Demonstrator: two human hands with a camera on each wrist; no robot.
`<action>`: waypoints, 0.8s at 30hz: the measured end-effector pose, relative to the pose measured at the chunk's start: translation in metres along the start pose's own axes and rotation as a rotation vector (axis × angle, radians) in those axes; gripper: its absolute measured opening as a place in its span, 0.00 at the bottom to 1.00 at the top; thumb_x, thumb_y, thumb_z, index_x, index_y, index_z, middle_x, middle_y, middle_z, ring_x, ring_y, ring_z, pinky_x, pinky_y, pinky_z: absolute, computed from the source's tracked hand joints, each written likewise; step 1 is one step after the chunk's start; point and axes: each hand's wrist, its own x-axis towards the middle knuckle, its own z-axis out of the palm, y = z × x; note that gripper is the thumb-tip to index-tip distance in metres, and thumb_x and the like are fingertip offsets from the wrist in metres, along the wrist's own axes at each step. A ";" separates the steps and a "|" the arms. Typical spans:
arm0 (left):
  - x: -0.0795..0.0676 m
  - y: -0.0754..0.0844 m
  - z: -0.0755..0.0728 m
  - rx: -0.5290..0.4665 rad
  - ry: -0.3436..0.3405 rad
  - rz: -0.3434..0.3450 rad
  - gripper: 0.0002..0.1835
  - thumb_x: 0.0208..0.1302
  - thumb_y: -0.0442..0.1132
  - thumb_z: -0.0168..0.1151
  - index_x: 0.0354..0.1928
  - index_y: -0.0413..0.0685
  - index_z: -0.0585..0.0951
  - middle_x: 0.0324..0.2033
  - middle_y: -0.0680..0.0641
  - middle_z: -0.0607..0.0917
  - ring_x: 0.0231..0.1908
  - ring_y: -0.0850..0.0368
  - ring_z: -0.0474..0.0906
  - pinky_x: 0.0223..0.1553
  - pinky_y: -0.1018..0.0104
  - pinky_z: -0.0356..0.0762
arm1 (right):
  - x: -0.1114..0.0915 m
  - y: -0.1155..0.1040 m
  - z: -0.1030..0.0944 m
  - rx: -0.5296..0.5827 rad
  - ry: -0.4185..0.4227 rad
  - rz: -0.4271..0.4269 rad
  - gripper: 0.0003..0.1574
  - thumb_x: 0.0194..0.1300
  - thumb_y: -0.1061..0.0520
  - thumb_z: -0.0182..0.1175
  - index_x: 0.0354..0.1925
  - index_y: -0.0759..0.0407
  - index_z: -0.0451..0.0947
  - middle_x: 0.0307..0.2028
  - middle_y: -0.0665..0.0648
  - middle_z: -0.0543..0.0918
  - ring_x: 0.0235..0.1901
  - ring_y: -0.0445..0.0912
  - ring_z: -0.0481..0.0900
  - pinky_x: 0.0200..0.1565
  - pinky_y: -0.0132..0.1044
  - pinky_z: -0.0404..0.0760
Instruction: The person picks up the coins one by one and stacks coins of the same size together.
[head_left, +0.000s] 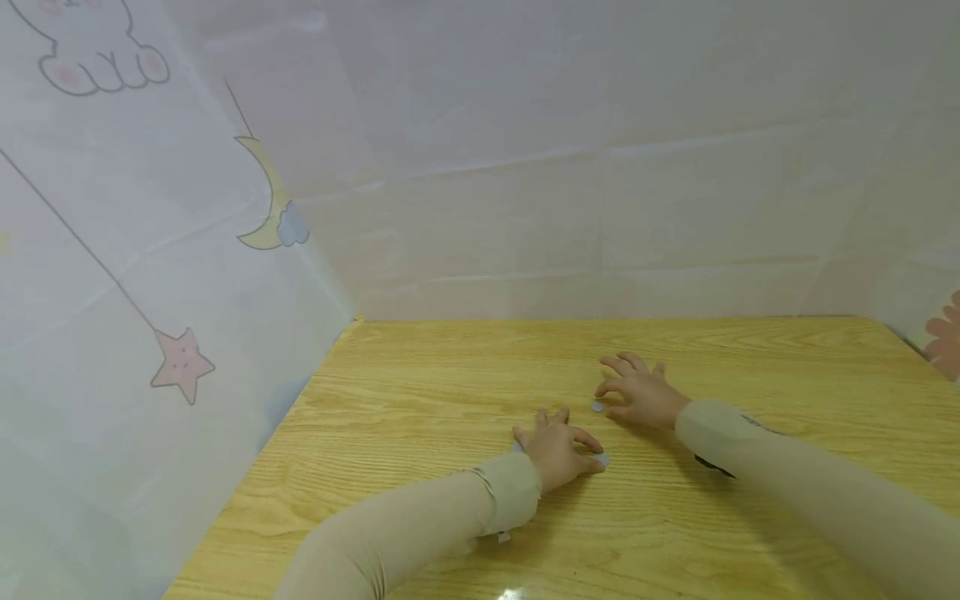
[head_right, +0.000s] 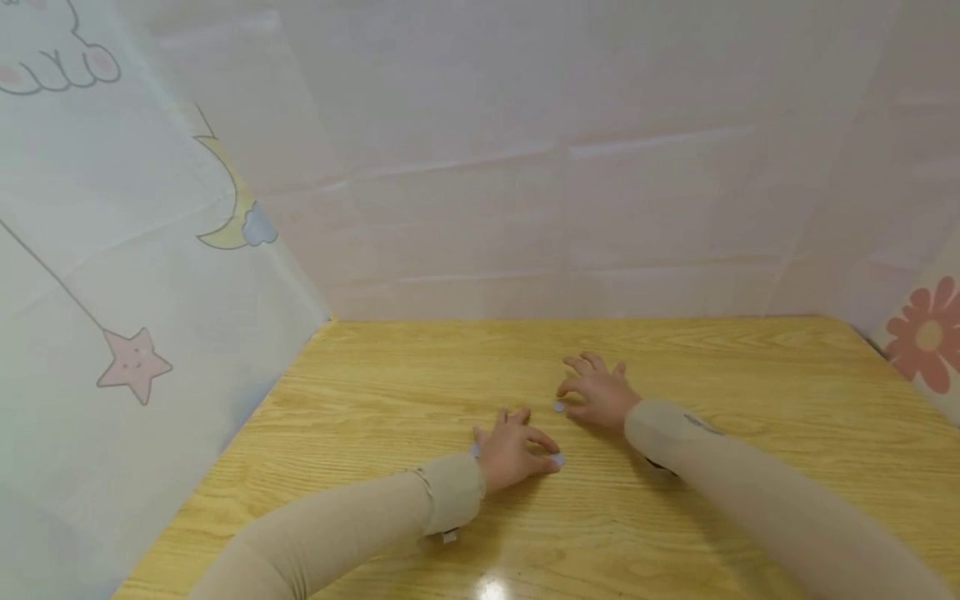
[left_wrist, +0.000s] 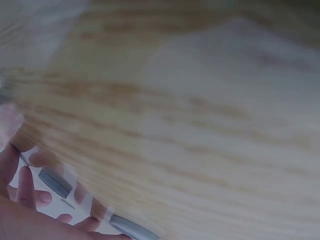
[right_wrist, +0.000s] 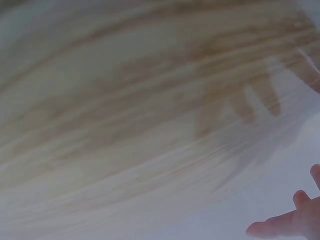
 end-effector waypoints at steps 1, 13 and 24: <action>0.001 -0.001 0.001 -0.003 0.001 -0.003 0.11 0.56 0.57 0.68 0.40 0.68 0.87 0.71 0.45 0.62 0.72 0.34 0.46 0.60 0.23 0.43 | 0.001 0.001 0.001 -0.003 -0.002 0.004 0.12 0.56 0.57 0.72 0.40 0.51 0.83 0.66 0.74 0.63 0.65 0.75 0.49 0.45 0.87 0.41; 0.000 0.000 0.000 0.022 -0.003 0.013 0.12 0.57 0.59 0.67 0.42 0.70 0.87 0.71 0.46 0.64 0.71 0.33 0.48 0.59 0.23 0.47 | 0.009 0.003 0.001 0.051 -0.039 0.046 0.06 0.60 0.51 0.69 0.37 0.47 0.83 0.67 0.75 0.61 0.65 0.78 0.47 0.43 0.88 0.39; -0.001 -0.001 -0.001 -0.003 -0.021 0.009 0.13 0.57 0.58 0.67 0.43 0.69 0.87 0.72 0.46 0.62 0.71 0.33 0.46 0.59 0.23 0.45 | 0.012 0.004 0.000 0.073 -0.069 0.042 0.07 0.60 0.50 0.69 0.37 0.48 0.84 0.67 0.74 0.60 0.66 0.78 0.45 0.43 0.88 0.38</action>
